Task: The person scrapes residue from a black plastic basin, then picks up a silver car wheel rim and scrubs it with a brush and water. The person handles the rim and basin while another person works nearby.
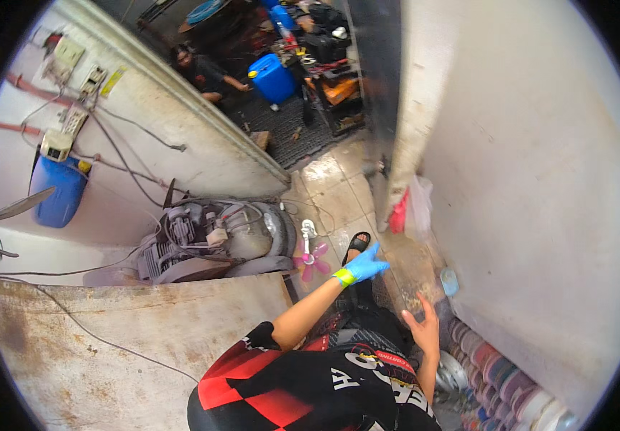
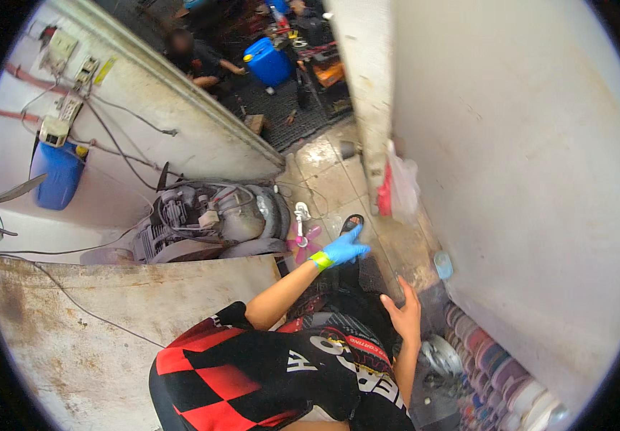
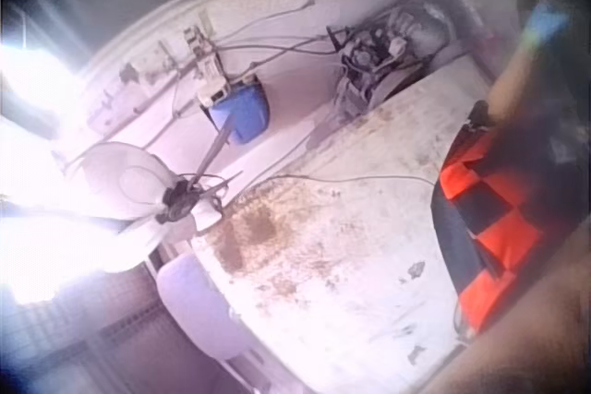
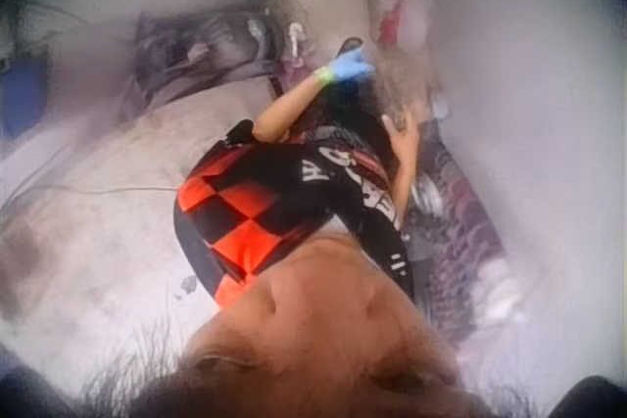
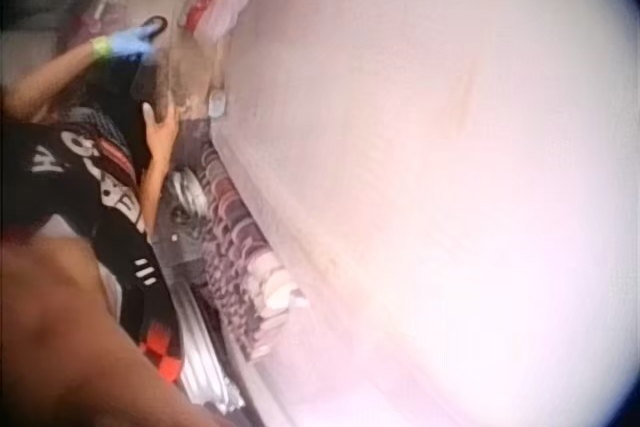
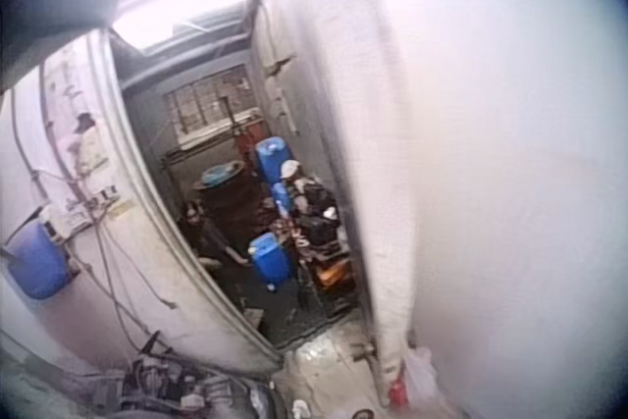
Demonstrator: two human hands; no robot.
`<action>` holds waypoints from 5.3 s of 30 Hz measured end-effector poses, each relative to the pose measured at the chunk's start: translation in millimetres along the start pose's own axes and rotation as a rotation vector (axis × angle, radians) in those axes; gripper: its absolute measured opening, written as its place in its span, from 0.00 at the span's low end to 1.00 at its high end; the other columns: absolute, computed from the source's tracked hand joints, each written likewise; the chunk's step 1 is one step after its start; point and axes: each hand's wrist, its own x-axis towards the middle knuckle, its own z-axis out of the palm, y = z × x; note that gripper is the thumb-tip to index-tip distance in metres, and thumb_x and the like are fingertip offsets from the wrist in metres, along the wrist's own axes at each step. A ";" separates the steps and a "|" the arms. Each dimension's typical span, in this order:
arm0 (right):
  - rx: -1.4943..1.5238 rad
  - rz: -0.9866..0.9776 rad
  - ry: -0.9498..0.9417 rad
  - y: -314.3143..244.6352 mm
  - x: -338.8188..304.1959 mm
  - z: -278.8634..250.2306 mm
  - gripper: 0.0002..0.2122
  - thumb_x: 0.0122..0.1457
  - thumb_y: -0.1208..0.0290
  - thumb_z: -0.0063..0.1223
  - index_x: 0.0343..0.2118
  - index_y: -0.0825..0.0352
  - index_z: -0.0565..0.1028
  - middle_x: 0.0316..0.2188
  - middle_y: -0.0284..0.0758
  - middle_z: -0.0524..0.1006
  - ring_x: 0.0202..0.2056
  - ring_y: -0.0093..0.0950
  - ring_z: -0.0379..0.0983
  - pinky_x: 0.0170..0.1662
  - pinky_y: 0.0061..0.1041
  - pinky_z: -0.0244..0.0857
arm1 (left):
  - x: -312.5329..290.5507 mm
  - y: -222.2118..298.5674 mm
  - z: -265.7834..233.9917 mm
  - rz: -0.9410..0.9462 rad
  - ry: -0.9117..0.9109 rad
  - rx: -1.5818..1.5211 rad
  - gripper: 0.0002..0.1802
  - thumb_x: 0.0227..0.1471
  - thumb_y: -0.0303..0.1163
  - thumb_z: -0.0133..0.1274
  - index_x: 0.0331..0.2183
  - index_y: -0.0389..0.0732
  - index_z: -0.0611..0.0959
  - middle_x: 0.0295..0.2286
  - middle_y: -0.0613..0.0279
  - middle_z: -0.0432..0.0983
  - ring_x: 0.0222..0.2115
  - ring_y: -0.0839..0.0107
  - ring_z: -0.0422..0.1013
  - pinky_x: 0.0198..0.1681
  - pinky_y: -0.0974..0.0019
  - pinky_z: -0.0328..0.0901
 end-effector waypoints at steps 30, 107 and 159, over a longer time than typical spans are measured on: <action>-0.919 0.433 -1.079 -296.2 694.6 376.6 0.45 0.60 0.33 0.36 0.70 0.61 0.41 0.69 0.58 0.41 0.66 0.54 0.51 0.67 0.44 0.49 | 193.1 30.7 -660.3 -0.007 0.656 -0.601 0.30 0.60 0.32 0.53 0.61 0.40 0.66 0.36 0.61 0.75 0.37 0.73 0.72 0.38 0.68 0.70; -0.355 0.298 -1.427 -514.6 986.9 1345.6 0.18 0.60 0.70 0.58 0.52 0.67 0.73 0.33 0.39 0.83 0.35 0.27 0.80 0.38 0.27 0.72 | 312.2 -130.0 -952.2 -0.602 1.510 -1.635 0.29 0.55 0.34 0.59 0.58 0.45 0.72 0.32 0.63 0.78 0.28 0.75 0.73 0.32 0.67 0.67; -0.189 0.596 -1.002 -374.5 1196.3 969.5 0.25 0.66 0.49 0.43 0.52 0.67 0.73 0.43 0.42 0.80 0.44 0.33 0.78 0.46 0.34 0.73 | 354.8 -209.2 -855.3 -0.356 1.333 -1.099 0.21 0.60 0.34 0.52 0.53 0.38 0.73 0.39 0.59 0.76 0.35 0.74 0.71 0.38 0.66 0.69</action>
